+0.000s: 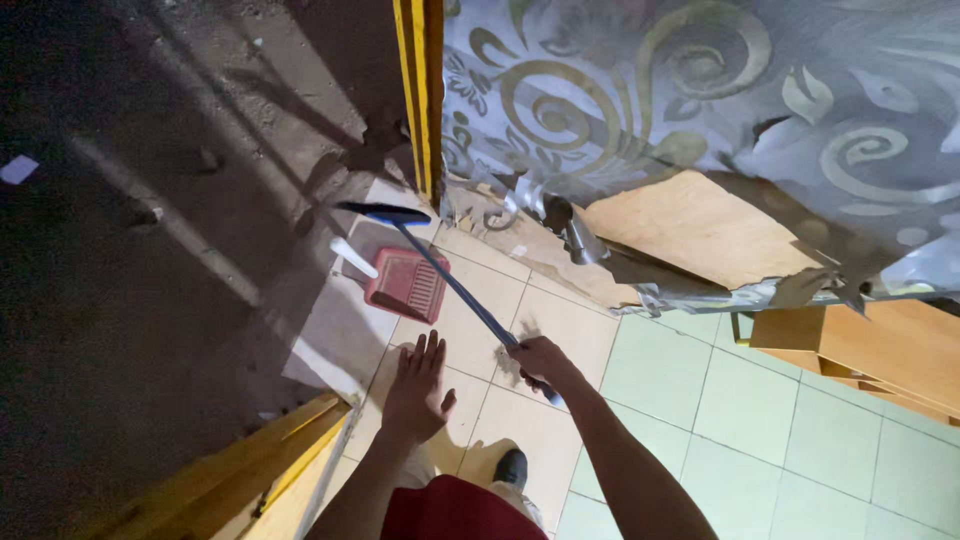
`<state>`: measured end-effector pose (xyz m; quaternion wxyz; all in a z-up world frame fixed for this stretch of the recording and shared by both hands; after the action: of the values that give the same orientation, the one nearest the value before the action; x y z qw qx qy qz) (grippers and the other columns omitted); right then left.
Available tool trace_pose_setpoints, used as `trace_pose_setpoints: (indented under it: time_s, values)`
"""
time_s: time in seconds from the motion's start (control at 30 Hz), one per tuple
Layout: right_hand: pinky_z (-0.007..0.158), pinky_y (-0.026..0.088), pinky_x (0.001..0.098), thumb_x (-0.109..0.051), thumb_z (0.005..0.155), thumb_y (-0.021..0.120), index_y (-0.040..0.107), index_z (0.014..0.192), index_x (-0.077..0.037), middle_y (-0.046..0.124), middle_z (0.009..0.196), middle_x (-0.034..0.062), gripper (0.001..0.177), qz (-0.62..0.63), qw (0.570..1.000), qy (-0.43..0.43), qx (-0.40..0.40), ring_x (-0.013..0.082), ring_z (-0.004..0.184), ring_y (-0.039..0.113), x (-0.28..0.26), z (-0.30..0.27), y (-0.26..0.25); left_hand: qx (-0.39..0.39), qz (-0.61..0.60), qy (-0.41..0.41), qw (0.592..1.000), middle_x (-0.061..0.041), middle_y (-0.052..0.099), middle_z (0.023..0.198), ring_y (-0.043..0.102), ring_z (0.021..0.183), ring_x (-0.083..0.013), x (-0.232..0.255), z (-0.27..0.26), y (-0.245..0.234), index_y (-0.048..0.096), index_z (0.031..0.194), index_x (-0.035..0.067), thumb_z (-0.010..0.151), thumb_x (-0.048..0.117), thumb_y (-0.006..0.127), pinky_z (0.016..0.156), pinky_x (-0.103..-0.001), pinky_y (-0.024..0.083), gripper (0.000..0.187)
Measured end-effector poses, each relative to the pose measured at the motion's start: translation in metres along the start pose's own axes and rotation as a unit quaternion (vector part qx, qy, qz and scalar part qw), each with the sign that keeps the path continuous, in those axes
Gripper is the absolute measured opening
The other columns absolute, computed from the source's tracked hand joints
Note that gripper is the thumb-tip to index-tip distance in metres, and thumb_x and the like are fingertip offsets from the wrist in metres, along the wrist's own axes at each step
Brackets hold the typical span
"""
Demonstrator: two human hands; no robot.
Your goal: The person sweeps dirt on a tiled floor using a broom and a dustpan, eventually gathering the debris into the pan.
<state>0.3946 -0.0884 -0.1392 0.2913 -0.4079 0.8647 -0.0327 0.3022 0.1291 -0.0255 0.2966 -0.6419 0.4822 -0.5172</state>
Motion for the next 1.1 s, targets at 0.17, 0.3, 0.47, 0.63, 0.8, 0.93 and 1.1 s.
trace_pose_setpoints:
  time_s: [0.17, 0.3, 0.47, 0.63, 0.8, 0.93, 1.1]
  values:
    - [0.044, 0.049, 0.0375, -0.039, 0.098, 0.054, 0.057, 0.142, -0.026, 0.060, 0.065, 0.0046, 0.046, -0.075, 0.993, 0.006, 0.095, 0.0191, 0.045, 0.054, -0.054, 0.013, 0.010, -0.070, 0.047, 0.033, 0.996, -0.024, 0.013, 0.166, 0.014, 0.155, -0.0351, -0.027, 0.027, -0.018, 0.016, 0.156, -0.005, 0.093, 0.037, 0.058, 0.125, -0.052, 0.011, 0.087]
    - [0.043, 0.046, 0.0348, -0.041, 0.103, 0.055, 0.058, 0.147, -0.026, 0.056, 0.066, 0.0065, 0.047, 0.080, 0.994, 0.067, -0.010, 0.0165, 0.045, 0.049, -0.020, -0.005, 0.016, -0.091, 0.064, 0.045, 0.993, -0.023, 0.014, 0.165, 0.013, 0.155, -0.0341, -0.047, 0.038, -0.024, 0.014, 0.157, -0.005, 0.093, 0.039, 0.058, 0.126, -0.051, 0.010, 0.088]
    - [0.042, 0.044, 0.0327, -0.045, 0.102, 0.054, 0.060, 0.148, -0.030, 0.052, 0.063, 0.0047, 0.048, 0.142, 0.978, 0.151, 0.020, 0.0145, 0.044, 0.046, 0.028, -0.050, 0.006, -0.082, 0.084, 0.068, 0.991, -0.024, 0.012, 0.166, 0.014, 0.154, -0.0345, -0.051, 0.038, -0.023, 0.015, 0.155, -0.004, 0.092, 0.040, 0.059, 0.125, -0.052, 0.010, 0.088]
    - [0.041, 0.039, 0.0332, -0.042, 0.103, 0.054, 0.056, 0.149, -0.034, 0.042, 0.055, 0.0021, 0.046, 0.236, 0.949, 0.199, 0.067, 0.0147, 0.041, 0.039, 0.097, -0.099, 0.017, -0.049, 0.072, 0.108, 0.990, -0.024, 0.017, 0.165, 0.020, 0.153, -0.0348, -0.032, 0.032, -0.018, 0.020, 0.154, -0.005, 0.092, 0.038, 0.060, 0.124, -0.052, 0.014, 0.085]
    - [0.040, 0.045, 0.0354, -0.032, 0.104, 0.050, 0.062, 0.144, -0.019, 0.046, 0.054, 0.0014, 0.043, 0.117, 0.966, 0.199, 0.114, 0.0145, 0.040, 0.044, 0.113, -0.153, 0.045, -0.063, 0.065, 0.124, 0.988, -0.023, 0.019, 0.165, 0.021, 0.153, -0.0341, -0.002, 0.030, -0.008, 0.023, 0.154, -0.004, 0.092, 0.036, 0.061, 0.125, -0.051, 0.017, 0.083]
    - [0.042, 0.050, 0.0379, -0.013, 0.097, 0.041, 0.050, 0.150, -0.020, 0.053, 0.058, 0.0049, 0.054, 0.197, 0.947, 0.207, 0.148, 0.0162, 0.042, 0.050, 0.082, -0.170, 0.057, -0.052, 0.057, 0.144, 0.987, -0.022, 0.017, 0.165, 0.019, 0.152, -0.0341, 0.016, 0.026, -0.004, 0.022, 0.155, -0.004, 0.091, 0.036, 0.062, 0.124, -0.052, 0.017, 0.086]
    - [0.044, 0.054, 0.0402, -0.013, 0.096, 0.048, 0.062, 0.122, 0.002, 0.066, 0.070, 0.0163, 0.033, 0.143, 0.961, 0.109, 0.209, 0.0249, 0.051, 0.066, 0.039, -0.095, 0.036, -0.078, 0.080, 0.146, 0.983, -0.021, 0.016, 0.165, 0.017, 0.154, -0.0344, 0.019, 0.023, 0.006, 0.022, 0.155, -0.004, 0.092, 0.037, 0.061, 0.124, -0.052, 0.018, 0.085]
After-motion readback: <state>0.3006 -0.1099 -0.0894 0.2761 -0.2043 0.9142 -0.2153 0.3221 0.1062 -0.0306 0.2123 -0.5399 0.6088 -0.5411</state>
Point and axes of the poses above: each hand's wrist, its own z-axis towards the middle knuckle, its own y-axis out of the palm, x = y × z, the point moved 9 cm from there along z, towards the middle knuckle
